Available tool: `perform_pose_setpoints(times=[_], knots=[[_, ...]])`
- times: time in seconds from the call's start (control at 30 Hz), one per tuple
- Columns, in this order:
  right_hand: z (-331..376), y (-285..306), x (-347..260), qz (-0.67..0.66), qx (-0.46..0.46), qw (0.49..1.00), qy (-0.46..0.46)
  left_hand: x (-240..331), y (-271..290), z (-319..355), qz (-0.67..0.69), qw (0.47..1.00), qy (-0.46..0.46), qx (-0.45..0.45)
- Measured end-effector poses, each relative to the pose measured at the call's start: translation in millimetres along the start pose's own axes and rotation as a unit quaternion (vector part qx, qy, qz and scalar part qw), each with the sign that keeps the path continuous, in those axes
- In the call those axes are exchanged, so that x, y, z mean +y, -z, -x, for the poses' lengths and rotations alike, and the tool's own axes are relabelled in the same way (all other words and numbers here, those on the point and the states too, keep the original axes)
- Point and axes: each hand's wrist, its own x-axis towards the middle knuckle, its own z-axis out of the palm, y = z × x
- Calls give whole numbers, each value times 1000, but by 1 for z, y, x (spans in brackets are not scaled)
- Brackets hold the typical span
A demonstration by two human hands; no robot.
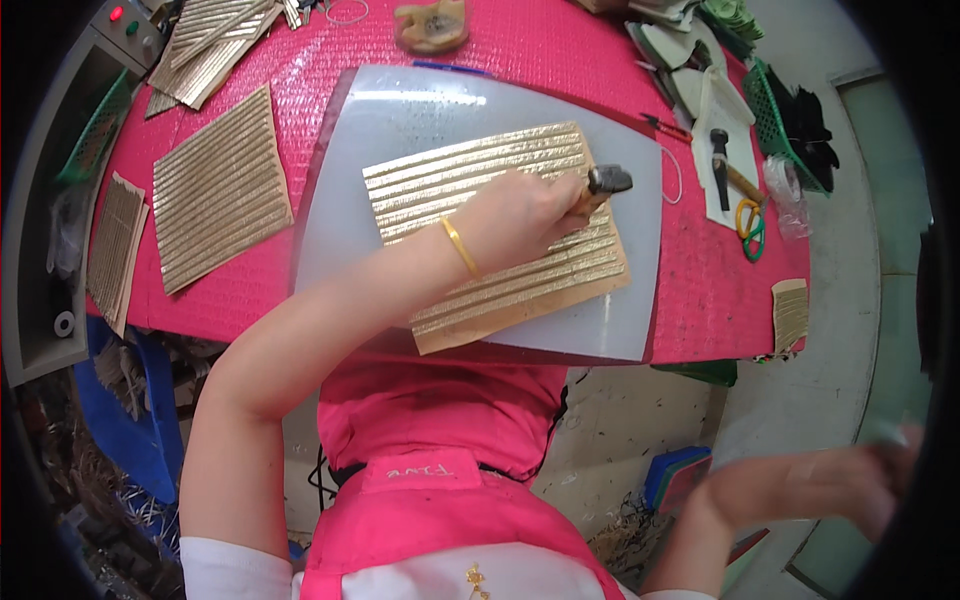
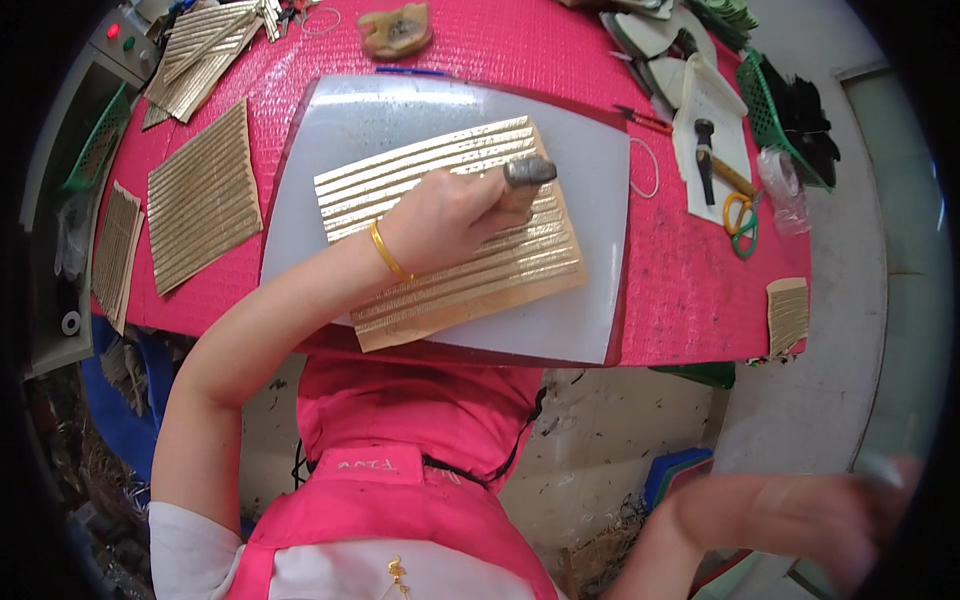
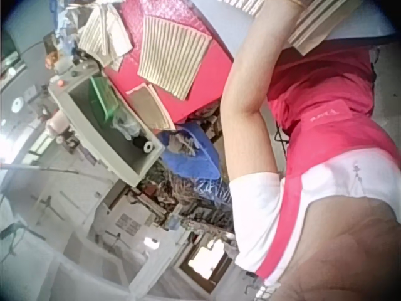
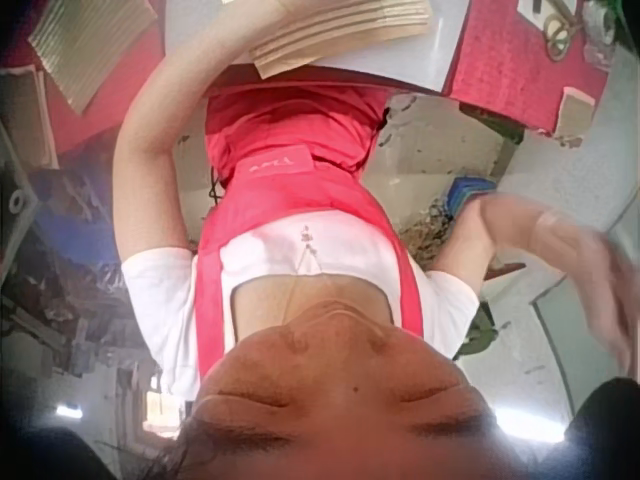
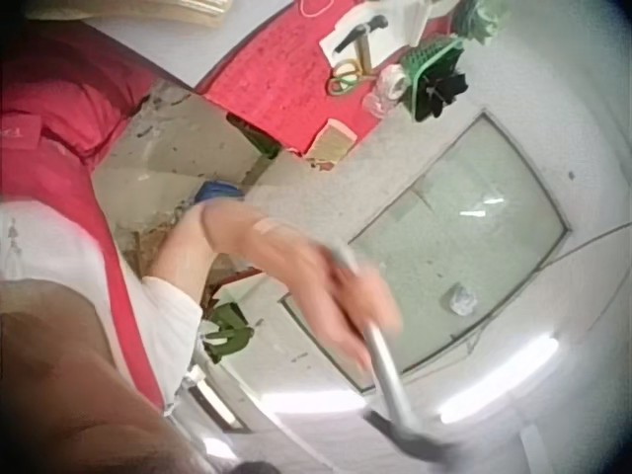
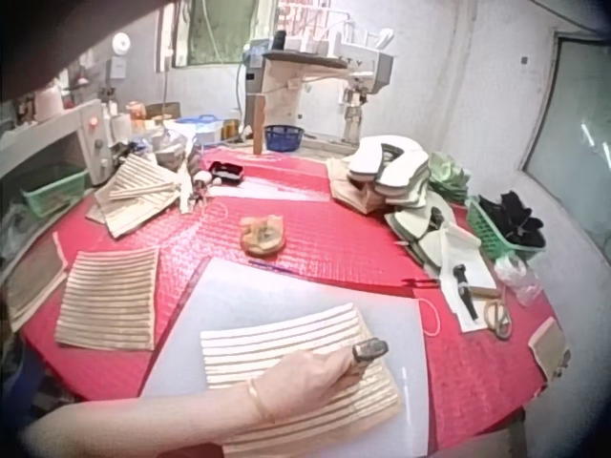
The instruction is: Use a punch tool and hammer to create patterns or holes in gold-colored shoe material components.
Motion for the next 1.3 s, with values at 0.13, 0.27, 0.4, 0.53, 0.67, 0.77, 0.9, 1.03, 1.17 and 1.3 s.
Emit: perform_pose_setpoints(times=[0.13,0.27,0.4,0.53,0.67,0.77,0.9,1.03,1.17,1.3], knots=[[30,-83,16,234,-300,864,-330,-5,1,7,-60,997,-2,-50],[46,-70,10,173,-315,835,-417,0,0,8,-36,998,-21,-53],[87,-83,34,191,-372,817,-397,2,6,2,25,999,33,-34],[93,-87,40,156,-340,831,-411,3,16,-3,312,927,176,110],[97,-85,44,140,-341,827,-424,7,13,7,118,979,162,-33],[102,-84,47,129,-332,830,-428,3,7,5,122,974,192,-16],[102,-83,51,121,-330,832,-430,3,5,3,116,975,186,-29],[105,-81,53,115,-320,830,-442,3,1,1,106,982,152,-24],[106,-77,52,124,-333,827,-435,7,3,1,41,995,87,-27],[95,-53,47,50,-197,869,-451,3,-1,7,14,999,32,1]])
